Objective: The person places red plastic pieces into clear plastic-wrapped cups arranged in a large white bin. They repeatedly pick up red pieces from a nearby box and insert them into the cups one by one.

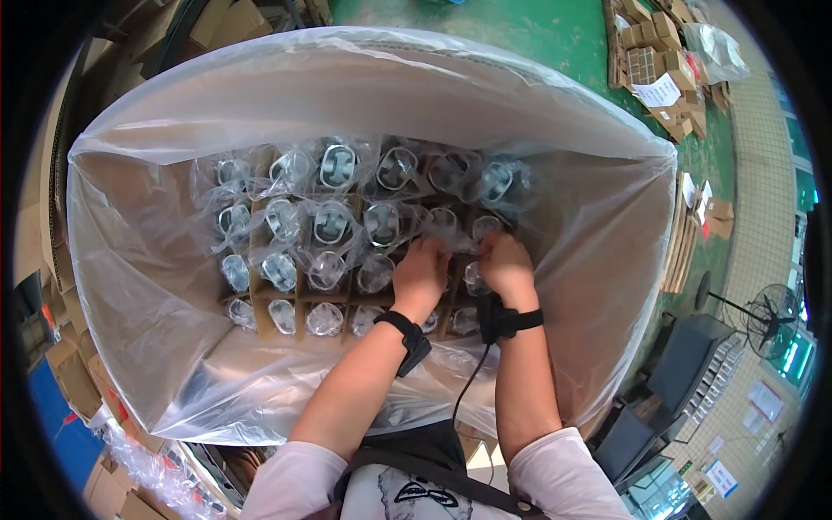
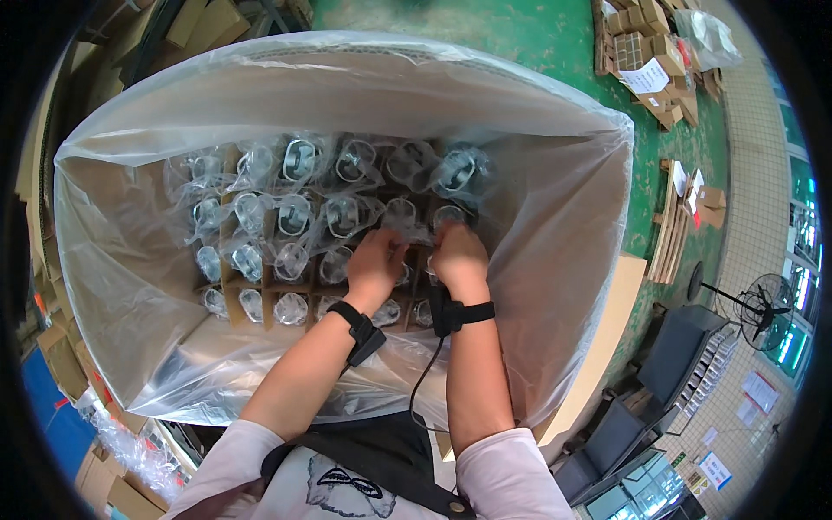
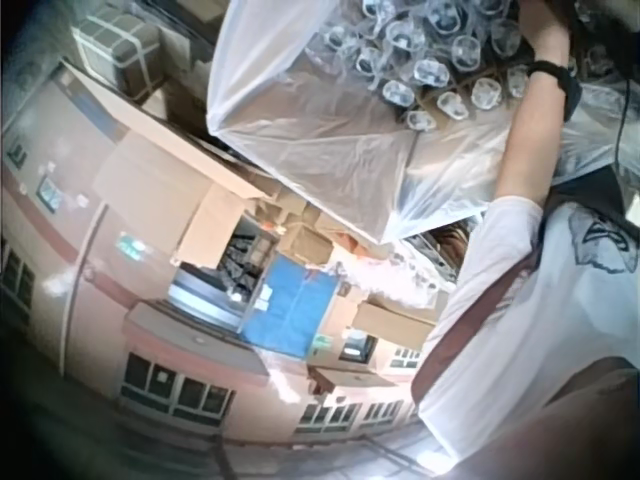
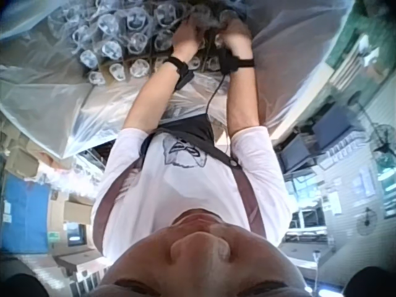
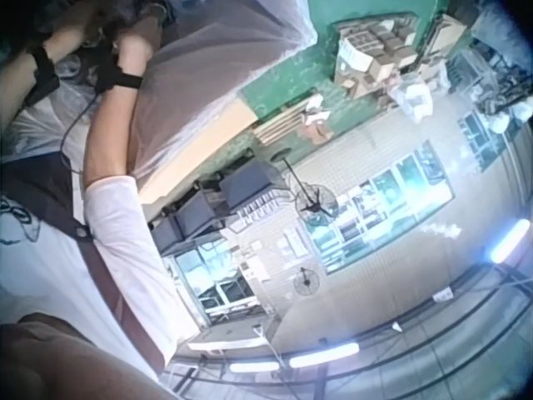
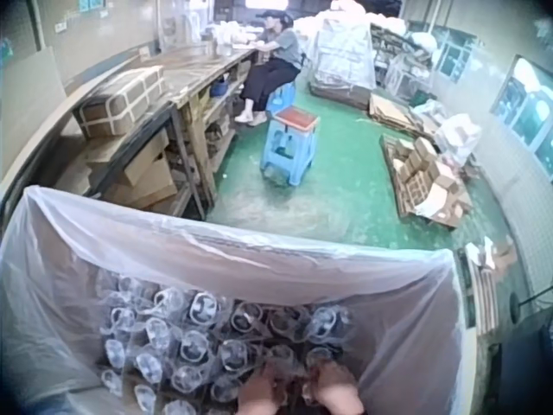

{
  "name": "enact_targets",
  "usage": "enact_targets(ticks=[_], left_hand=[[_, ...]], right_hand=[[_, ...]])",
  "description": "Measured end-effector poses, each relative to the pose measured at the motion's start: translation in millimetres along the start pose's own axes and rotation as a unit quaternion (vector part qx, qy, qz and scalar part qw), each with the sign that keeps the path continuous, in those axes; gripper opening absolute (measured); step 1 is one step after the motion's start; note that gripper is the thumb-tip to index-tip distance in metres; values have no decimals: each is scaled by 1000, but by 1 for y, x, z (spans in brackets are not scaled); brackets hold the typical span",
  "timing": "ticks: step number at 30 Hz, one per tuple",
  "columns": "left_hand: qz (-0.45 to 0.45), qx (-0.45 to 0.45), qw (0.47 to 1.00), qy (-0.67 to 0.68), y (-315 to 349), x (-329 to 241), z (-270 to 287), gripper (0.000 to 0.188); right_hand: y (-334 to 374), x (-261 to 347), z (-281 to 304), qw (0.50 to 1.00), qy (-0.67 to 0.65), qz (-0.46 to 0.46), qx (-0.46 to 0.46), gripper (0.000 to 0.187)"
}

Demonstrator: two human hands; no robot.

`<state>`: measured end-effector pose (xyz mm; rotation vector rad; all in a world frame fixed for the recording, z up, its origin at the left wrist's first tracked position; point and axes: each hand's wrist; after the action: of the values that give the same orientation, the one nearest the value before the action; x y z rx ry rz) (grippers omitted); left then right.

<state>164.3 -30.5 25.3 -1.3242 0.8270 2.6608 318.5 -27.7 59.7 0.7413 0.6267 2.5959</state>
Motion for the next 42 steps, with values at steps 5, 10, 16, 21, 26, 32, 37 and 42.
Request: enact_targets(ticks=[5, 10, 16, 21, 26, 32, 37, 42], left_hand=[[-3, -71, 986, 153, 15, -1, 3, 13], [17, -184, 935, 304, 16, -15, 10, 17], [224, -3, 960, 170, -1, 21, -11, 46], [185, 30, 982, 22, -16, 15, 12, 36], [122, -21, 990, 66, -7, 21, 15, 33], [217, 65, 878, 422, 4, -15, 29, 33], [166, 4, 949, 267, -4, 34, 22, 19], [-12, -158, 974, 163, 4, 17, 12, 13]], right_hand=[[-12, 20, 4, 979, 6, 175, -104, 32], [-31, 7, -32, 994, 89, 58, 9, 21], [-12, 14, -10, 993, -53, -58, -93, 18], [12, 51, 12, 982, -133, 101, 92, 17], [-11, 43, -51, 994, 89, 29, 56, 20], [29, 47, -46, 997, 17, 64, -44, 18], [46, 62, -4, 986, -68, 100, -116, 19], [-9, 50, -3, 993, 55, 13, -105, 20]])
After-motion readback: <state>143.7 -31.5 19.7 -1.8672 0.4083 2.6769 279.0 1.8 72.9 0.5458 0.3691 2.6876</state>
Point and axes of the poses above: each hand's wrist, its own y-axis away from the middle knuckle, its own z-axis out of the back of the hand, x = y × z, and after that the axes turned 7 degrees about x, right-handed
